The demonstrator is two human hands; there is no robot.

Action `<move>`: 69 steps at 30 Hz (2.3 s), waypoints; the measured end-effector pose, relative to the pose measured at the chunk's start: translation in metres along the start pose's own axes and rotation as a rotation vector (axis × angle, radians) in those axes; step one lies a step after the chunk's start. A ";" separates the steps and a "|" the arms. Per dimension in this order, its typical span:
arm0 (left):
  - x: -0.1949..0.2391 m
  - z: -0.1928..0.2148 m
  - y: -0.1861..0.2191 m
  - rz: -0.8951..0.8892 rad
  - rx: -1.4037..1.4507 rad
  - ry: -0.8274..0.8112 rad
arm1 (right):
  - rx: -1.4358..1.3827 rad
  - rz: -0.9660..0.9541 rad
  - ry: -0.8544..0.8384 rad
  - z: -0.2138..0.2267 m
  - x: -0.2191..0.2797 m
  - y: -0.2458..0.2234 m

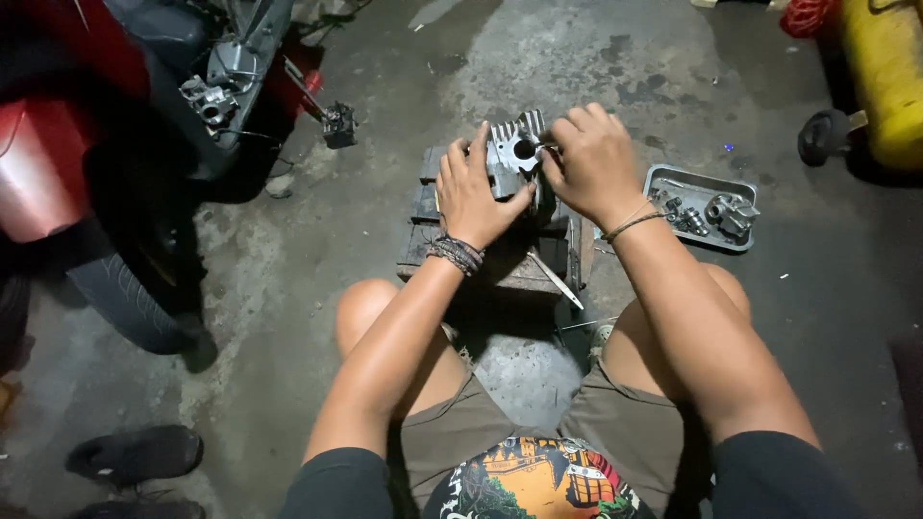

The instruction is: The person sits on the floor and uses pliers to manipulate a spring and small metal parts. They then use a screwdriver to tighten bolts on a disassembled engine block resting on a wooden block.

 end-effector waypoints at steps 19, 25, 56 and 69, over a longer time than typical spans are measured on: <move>-0.001 -0.022 -0.012 -0.010 -0.189 -0.036 | 0.214 -0.021 -0.198 -0.023 0.003 -0.006; 0.000 -0.014 -0.005 -0.010 -0.161 0.024 | 0.129 0.031 0.001 0.000 -0.008 -0.017; -0.002 -0.018 -0.009 0.000 -0.147 0.019 | 0.058 -0.021 0.068 0.015 -0.009 -0.007; -0.002 -0.015 -0.007 -0.026 -0.137 0.036 | -0.026 -0.058 -0.037 -0.004 0.003 -0.011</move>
Point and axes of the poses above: each hand's wrist, its own x-axis away from the middle knuckle, its own z-axis out of the back of the hand, y = z × x, the point moved 4 cm from there along -x, towards the middle knuckle, and after that the axes turned 13 degrees about y, right-handed, at the moved point
